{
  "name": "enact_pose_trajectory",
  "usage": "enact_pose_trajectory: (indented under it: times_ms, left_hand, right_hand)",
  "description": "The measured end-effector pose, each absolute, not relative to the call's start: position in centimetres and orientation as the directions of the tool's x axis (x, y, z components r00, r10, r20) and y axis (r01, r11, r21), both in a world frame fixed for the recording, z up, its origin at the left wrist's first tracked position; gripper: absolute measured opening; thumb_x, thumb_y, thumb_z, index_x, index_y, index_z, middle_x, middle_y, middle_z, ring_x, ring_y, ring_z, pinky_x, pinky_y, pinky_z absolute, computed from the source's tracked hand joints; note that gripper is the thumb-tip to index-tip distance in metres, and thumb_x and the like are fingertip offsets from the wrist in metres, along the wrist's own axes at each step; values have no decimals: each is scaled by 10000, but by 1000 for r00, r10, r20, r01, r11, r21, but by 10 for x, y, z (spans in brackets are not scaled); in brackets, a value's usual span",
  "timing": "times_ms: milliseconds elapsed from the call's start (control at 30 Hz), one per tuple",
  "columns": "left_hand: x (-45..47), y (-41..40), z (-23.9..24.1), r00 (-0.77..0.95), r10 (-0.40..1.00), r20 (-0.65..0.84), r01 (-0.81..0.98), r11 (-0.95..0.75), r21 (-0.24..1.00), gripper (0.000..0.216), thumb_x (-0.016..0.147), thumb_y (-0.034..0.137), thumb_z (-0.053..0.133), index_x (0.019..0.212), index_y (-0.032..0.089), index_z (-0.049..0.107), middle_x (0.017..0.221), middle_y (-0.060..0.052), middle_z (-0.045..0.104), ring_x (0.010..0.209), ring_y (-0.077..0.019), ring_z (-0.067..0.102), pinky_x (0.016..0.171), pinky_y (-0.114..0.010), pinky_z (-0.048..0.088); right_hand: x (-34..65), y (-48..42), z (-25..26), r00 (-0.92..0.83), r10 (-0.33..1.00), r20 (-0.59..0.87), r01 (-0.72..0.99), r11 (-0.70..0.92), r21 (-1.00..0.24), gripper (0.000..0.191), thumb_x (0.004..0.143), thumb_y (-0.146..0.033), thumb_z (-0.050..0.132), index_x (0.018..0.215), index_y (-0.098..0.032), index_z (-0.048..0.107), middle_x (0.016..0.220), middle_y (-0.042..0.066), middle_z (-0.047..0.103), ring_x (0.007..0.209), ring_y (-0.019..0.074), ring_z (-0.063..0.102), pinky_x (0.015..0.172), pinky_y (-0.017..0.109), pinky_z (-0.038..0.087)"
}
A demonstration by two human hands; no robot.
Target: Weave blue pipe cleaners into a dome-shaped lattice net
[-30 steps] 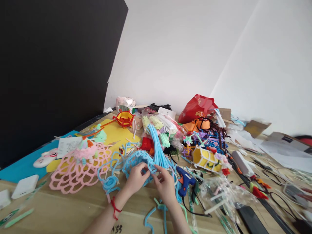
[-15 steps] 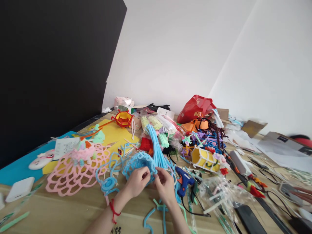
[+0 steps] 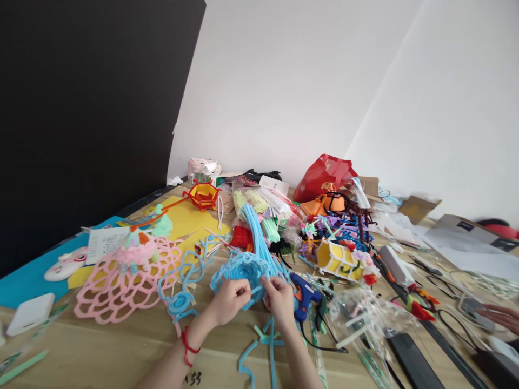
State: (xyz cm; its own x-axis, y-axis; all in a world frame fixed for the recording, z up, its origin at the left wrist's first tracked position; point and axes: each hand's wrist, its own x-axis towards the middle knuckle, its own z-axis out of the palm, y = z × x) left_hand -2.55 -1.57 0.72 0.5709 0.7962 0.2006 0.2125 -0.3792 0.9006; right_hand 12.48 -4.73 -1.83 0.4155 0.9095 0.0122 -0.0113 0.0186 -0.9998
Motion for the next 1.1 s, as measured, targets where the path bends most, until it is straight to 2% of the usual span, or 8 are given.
enact_pose_trajectory:
  times_ms: [100, 267, 333, 500, 667, 900, 1033, 1100]
  left_hand:
    - [-26, -17, 9, 597, 779, 191, 142, -337, 931, 213, 724, 226, 489, 518, 178, 471, 464, 56, 405, 482, -95, 360, 466, -216, 274]
    - [-28, -13, 7, 529, 822, 211, 55, -282, 958, 260, 742, 267, 490, 501, 190, 431, 432, 69, 346, 459, -89, 316, 452, -217, 255]
    - [-28, -11, 7, 473, 852, 223, 75, -292, 954, 292, 763, 294, 481, 502, 195, 390, 451, 71, 327, 465, -87, 302, 453, -218, 249]
    - [-27, -15, 8, 445, 842, 304, 168, -412, 896, 321, 799, 319, 458, 519, 195, 361, 498, 59, 339, 502, -91, 322, 485, -227, 267]
    - [-26, -22, 11, 461, 828, 320, 74, -395, 916, 334, 814, 338, 449, 526, 200, 352, 492, 62, 339, 491, -87, 325, 479, -220, 280]
    - [-27, -31, 14, 471, 815, 339, -78, -344, 936, 383, 835, 364, 450, 495, 205, 373, 396, 63, 372, 403, -80, 342, 437, -219, 273]
    - [-26, -35, 14, 410, 809, 422, -113, -414, 903, 399, 844, 354, 461, 482, 193, 413, 414, 37, 438, 417, -89, 409, 480, -232, 327]
    - [-26, -32, 12, 423, 802, 421, -164, -389, 906, 397, 847, 378, 452, 501, 186, 440, 454, 22, 470, 449, -102, 449, 494, -237, 349]
  right_hand:
    - [128, -46, -19, 410, 910, -55, -115, -8, -993, 471, 637, -557, 681, 454, -209, 422, 301, -90, 348, 273, 66, 284, 316, 216, 176]
    - [128, -45, -14, 216, 966, -140, -339, -61, -939, 408, 609, -550, 713, 635, -153, 627, 399, -70, 456, 304, 65, 376, 307, 188, 233]
    - [128, -46, -13, 179, 974, -137, -373, -62, -926, 416, 593, -545, 727, 684, -147, 645, 453, -57, 499, 334, 66, 419, 319, 178, 280]
    - [133, -48, -12, 137, 983, -122, -355, -66, -932, 363, 585, -460, 767, 557, -153, 575, 400, -50, 501, 330, 58, 411, 338, 168, 279]
    - [137, -49, -11, 115, 969, -219, -533, -126, -836, 278, 571, -333, 795, 563, -133, 601, 404, -52, 499, 328, 32, 356, 331, 156, 222]
    - [129, -47, -12, 139, 963, -230, -542, -120, -832, 309, 494, -339, 833, 591, -125, 633, 457, -26, 567, 334, 29, 394, 333, 151, 252]
    - [119, -49, -14, 81, 981, -178, -518, -111, -848, 300, 553, -365, 816, 661, -133, 659, 494, -24, 587, 358, 37, 426, 363, 156, 269]
    - [115, -49, -17, 43, 989, -141, -497, -101, -862, 290, 596, -392, 793, 678, -147, 661, 494, -35, 571, 379, 44, 430, 389, 163, 280]
